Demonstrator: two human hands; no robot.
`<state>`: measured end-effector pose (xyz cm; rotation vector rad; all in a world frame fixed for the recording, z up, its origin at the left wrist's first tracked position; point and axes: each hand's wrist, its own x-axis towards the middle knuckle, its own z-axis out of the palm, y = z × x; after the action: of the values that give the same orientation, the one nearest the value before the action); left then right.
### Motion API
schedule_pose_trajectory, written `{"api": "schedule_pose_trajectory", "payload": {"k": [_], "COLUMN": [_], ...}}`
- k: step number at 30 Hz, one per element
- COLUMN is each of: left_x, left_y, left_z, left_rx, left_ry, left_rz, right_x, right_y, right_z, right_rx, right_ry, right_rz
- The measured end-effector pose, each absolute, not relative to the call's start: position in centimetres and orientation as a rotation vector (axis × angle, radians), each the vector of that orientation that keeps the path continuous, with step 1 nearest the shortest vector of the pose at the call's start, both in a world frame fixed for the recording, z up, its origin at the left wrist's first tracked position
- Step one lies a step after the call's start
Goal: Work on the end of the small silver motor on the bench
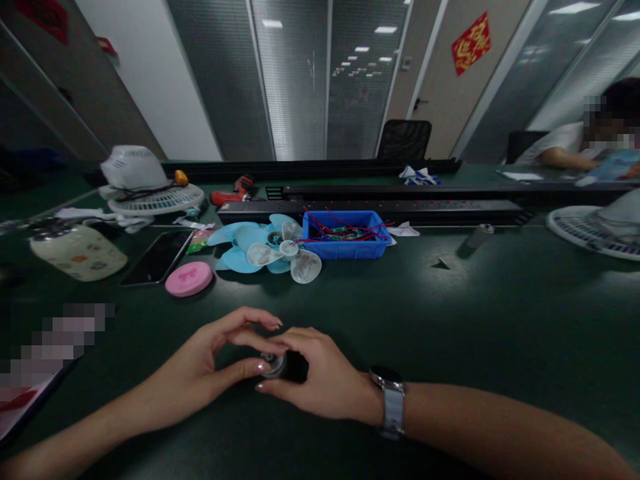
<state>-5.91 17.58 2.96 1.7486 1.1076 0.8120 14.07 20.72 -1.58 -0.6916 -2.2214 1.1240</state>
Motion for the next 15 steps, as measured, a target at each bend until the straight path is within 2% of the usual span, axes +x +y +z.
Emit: {"api": "schedule_pose_trajectory", "payload": {"k": [8, 15], "left_x": [-5.8, -5.7], "left_y": [17.4, 17.4], "left_z": [2.3, 1.7], "left_rx": [1.819, 1.705], "left_ry": [1.178, 1.307], "left_rz": [0.823, 1.199], "right_x": [14.1, 14.1], "right_y": [20.7, 20.7], "right_z": [-1.5, -1.1], "right_rx": [-0.729, -0.761], "right_ry": [-2.267, -2.241], "right_rz": [1.106, 1.159]}}
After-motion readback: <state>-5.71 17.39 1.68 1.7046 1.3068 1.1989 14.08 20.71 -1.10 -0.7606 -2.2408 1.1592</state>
